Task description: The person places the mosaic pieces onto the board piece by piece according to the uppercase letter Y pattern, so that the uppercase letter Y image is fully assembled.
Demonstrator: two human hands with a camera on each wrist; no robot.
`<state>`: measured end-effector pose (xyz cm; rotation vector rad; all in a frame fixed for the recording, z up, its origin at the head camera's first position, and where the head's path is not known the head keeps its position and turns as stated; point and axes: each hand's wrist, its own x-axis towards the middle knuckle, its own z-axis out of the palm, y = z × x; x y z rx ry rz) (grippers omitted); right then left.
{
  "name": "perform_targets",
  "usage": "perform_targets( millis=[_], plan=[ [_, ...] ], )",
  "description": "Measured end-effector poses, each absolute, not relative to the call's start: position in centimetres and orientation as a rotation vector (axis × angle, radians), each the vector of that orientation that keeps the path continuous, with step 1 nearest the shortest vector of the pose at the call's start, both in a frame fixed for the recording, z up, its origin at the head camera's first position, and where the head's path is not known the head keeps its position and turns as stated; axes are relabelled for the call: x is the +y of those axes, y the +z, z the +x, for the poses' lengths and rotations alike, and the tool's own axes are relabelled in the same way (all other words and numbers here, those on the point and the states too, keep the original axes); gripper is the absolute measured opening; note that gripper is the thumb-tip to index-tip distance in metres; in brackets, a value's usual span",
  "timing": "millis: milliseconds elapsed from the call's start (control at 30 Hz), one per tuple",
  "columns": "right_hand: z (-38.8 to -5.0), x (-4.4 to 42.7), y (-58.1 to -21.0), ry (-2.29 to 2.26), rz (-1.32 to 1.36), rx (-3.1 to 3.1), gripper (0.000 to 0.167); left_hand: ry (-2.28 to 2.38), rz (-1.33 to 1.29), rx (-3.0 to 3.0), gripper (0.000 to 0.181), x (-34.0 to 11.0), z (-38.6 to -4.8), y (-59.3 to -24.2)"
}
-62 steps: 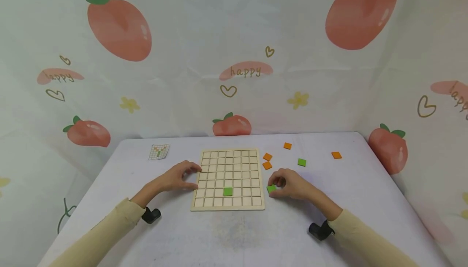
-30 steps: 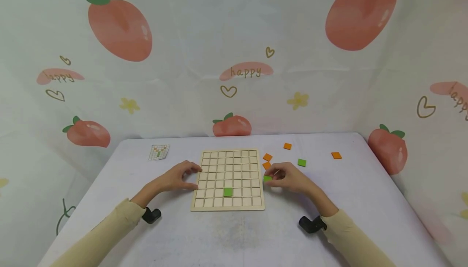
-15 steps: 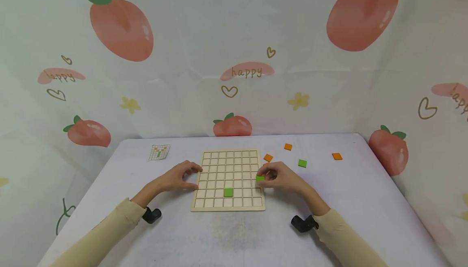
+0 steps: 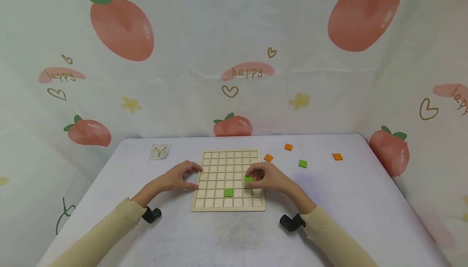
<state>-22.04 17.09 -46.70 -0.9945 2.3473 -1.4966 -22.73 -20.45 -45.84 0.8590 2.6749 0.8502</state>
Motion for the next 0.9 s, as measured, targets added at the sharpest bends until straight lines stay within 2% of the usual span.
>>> perform_targets(
  millis=[900],
  plan=[
    [-22.7,11.7,-46.4,-1.349,-0.972,2.442,0.022,0.845,0.879,2.677,0.054,-20.5,-22.8,-45.9]
  ],
)
